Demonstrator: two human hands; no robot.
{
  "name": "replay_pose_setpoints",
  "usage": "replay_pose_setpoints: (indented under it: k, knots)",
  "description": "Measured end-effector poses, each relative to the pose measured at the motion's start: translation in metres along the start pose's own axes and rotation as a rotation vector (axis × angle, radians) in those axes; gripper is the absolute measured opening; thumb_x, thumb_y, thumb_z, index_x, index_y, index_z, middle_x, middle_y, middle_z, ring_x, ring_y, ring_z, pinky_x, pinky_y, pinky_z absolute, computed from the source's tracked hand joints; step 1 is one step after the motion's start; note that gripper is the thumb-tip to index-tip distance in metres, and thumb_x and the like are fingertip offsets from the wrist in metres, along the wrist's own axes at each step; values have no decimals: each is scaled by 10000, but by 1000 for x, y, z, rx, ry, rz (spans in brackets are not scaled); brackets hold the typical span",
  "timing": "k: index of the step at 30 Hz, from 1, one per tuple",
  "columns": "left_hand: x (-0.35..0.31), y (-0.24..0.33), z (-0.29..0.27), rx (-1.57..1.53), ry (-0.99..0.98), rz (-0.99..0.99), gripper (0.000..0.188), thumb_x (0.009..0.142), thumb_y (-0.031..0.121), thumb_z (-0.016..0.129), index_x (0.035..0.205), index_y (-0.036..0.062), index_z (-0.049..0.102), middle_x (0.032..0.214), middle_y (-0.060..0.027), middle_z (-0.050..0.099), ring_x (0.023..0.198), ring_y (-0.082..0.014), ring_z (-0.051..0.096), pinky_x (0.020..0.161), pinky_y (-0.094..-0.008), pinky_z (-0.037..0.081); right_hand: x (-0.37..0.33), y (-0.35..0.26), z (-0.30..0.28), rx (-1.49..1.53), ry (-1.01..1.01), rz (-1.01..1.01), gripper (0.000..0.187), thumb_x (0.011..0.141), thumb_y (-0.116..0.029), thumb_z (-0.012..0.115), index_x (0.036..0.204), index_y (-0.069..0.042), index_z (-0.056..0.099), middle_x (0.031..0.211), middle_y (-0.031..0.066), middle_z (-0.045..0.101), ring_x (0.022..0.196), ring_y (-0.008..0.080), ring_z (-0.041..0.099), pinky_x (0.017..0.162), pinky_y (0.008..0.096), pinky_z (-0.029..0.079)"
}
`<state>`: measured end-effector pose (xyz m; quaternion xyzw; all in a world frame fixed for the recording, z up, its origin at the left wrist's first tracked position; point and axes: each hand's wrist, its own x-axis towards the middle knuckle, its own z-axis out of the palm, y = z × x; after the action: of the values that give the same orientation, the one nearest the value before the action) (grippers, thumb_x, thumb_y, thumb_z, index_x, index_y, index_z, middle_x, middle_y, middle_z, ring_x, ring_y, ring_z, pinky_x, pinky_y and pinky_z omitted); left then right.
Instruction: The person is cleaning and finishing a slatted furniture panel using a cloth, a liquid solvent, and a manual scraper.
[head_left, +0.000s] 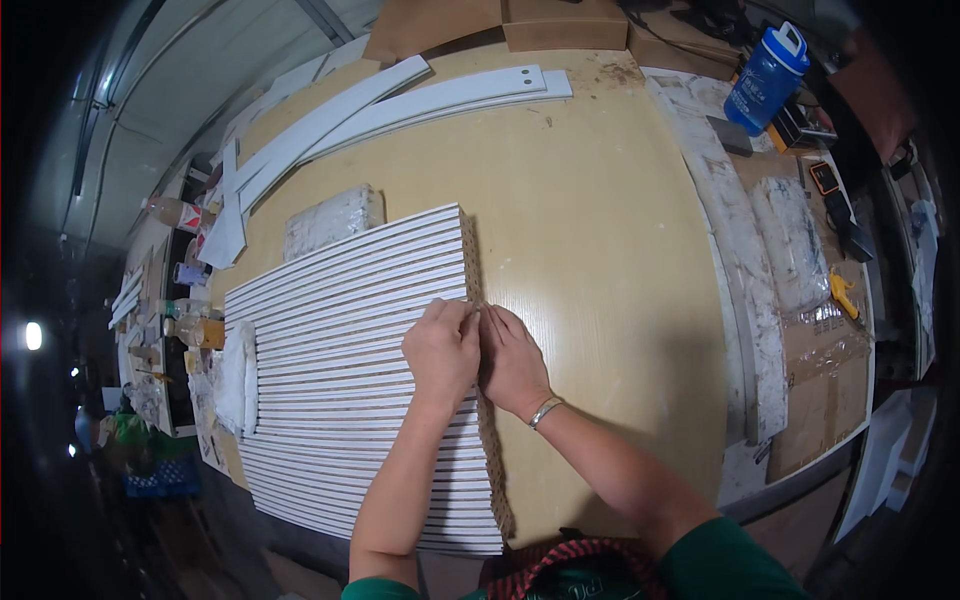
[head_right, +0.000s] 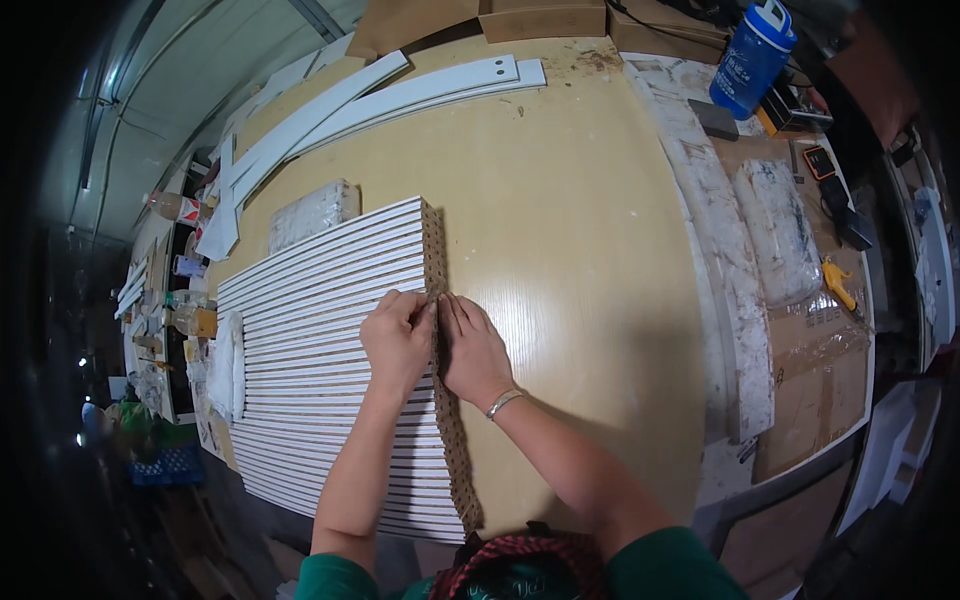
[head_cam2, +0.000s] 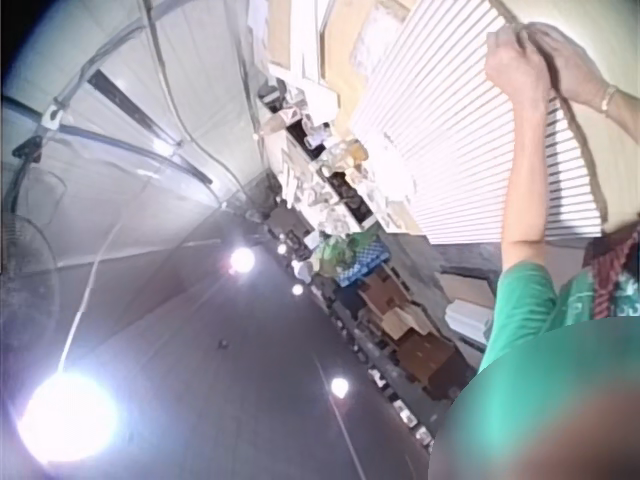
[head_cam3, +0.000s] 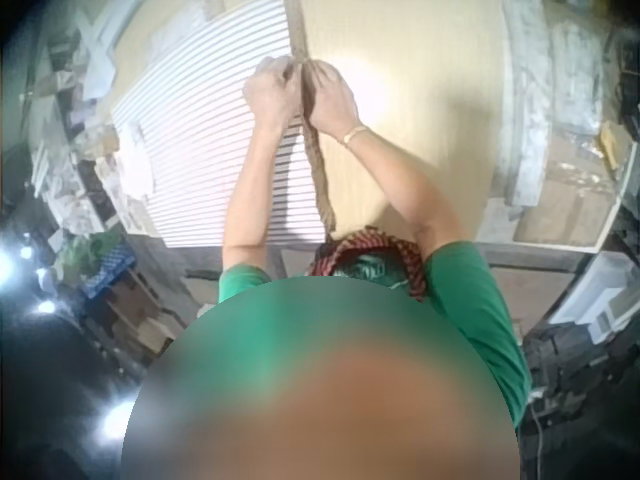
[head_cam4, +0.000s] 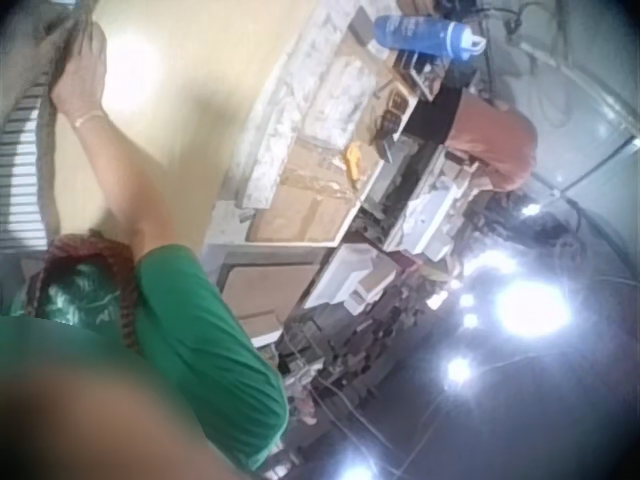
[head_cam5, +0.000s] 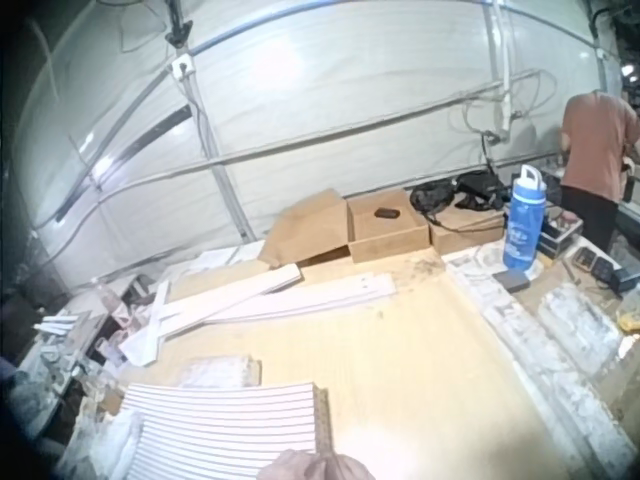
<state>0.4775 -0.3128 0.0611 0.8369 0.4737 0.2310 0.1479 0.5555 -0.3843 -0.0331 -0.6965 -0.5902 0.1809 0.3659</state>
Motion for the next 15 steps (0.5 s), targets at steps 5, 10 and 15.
replay_pose_setpoints:
  k: [5, 10, 15]
  knots:
    - [2, -36, -8, -15, 214, -180, 70, 826, 70, 760, 876, 25, 742, 760, -120, 660, 651, -280, 642, 613, -386, 498, 0, -5, 1, 4, -4, -7, 706, 803, -65, 572, 1474, 97, 426, 1482, 216, 511, 1411, 340, 425, 1217, 411, 331]
    - [-13, -6, 6, -40, 124, 24, 97, 825, 43, 747, 920, 19, 743, 761, -127, 635, 648, -265, 642, 603, -369, 495, -2, 6, 5, -25, 12, -25, 701, 812, -71, 572, 1474, 105, 424, 1493, 216, 503, 1416, 337, 419, 1223, 403, 318]
    - [-5, -24, -2, -42, 250, -201, 199, 822, 26, 750, 1020, 9, 761, 761, -128, 616, 640, -260, 619, 599, -350, 484, 0, -2, -1, -23, -37, -4, 706, 811, -79, 587, 1473, 104, 424, 1505, 210, 493, 1427, 332, 409, 1226, 400, 313]
